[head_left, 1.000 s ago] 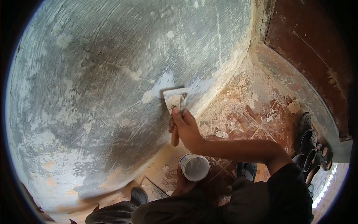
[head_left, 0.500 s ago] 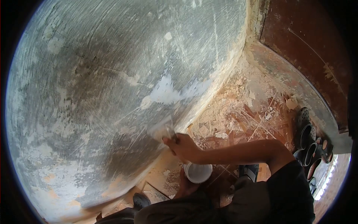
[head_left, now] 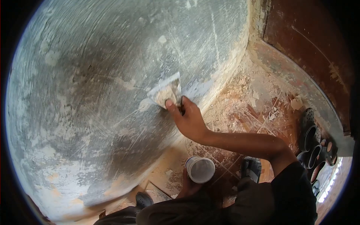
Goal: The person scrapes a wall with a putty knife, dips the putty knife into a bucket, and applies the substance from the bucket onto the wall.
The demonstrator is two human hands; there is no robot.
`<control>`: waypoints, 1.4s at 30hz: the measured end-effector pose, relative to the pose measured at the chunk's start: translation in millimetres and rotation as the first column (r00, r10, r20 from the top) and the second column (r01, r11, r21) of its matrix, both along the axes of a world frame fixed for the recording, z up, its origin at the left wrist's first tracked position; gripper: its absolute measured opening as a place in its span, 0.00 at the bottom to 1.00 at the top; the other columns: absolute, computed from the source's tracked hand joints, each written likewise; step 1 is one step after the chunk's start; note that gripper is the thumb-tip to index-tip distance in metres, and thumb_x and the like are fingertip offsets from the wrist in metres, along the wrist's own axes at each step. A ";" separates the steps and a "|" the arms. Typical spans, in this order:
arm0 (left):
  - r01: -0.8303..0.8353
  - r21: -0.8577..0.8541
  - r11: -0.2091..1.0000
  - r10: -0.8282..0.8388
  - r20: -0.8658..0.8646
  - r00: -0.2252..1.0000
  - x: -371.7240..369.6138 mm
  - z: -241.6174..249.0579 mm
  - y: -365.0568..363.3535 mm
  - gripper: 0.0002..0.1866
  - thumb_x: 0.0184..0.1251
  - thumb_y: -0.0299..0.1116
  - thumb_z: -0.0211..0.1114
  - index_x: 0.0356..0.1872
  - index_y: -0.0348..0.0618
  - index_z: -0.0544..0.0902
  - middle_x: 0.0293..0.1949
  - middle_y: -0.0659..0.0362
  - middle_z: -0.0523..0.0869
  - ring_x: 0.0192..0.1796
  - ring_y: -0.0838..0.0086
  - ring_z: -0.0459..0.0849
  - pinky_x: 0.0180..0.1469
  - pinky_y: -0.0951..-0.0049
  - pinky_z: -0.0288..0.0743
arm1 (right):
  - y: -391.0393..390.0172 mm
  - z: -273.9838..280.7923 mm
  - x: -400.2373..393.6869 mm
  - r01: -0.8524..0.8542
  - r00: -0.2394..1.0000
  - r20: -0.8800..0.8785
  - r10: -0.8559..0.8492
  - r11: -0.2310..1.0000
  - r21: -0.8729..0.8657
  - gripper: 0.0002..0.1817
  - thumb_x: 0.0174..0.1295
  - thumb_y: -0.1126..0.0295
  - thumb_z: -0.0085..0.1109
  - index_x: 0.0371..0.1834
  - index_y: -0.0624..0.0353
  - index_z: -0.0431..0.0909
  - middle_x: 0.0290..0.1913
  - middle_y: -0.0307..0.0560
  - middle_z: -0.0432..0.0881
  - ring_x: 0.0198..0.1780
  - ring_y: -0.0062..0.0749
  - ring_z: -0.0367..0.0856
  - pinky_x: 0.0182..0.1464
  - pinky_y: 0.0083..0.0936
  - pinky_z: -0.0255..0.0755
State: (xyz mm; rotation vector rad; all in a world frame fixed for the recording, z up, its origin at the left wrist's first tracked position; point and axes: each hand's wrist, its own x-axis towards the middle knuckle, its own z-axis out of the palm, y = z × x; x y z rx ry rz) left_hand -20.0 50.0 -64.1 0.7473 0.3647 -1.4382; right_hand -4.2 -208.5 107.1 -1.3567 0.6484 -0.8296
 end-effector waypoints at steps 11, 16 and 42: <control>0.042 0.040 0.998 -0.040 -0.037 0.999 -4.0 12.8 -13.8 0.33 0.74 0.61 0.48 0.67 0.47 0.71 0.64 0.52 0.77 0.67 0.57 0.75 0.70 0.49 0.70 | 31.6 -93.5 -47.9 -0.116 0.939 -0.325 0.112 0.993 0.007 0.27 0.68 0.47 0.62 0.32 0.65 0.70 0.23 0.51 0.77 0.26 0.35 0.76 0.31 0.35 0.70; 0.036 -0.012 0.999 -0.037 -0.091 0.995 -4.0 11.2 -7.3 0.33 0.74 0.61 0.49 0.68 0.47 0.70 0.66 0.52 0.75 0.69 0.58 0.73 0.71 0.50 0.69 | 12.2 -84.5 -67.2 -0.116 0.962 -0.257 0.089 0.989 -0.094 0.22 0.69 0.54 0.63 0.33 0.65 0.71 0.23 0.49 0.76 0.25 0.30 0.73 0.29 0.32 0.68; 0.093 -0.198 0.976 -0.053 0.196 0.979 49.7 36.0 -39.8 0.44 0.68 0.70 0.51 0.76 0.50 0.60 0.73 0.54 0.68 0.73 0.58 0.69 0.73 0.49 0.63 | -76.0 -17.1 -98.0 -0.385 0.920 -0.314 0.234 0.392 -0.835 0.11 0.64 0.73 0.64 0.32 0.64 0.70 0.22 0.49 0.76 0.19 0.41 0.76 0.20 0.33 0.68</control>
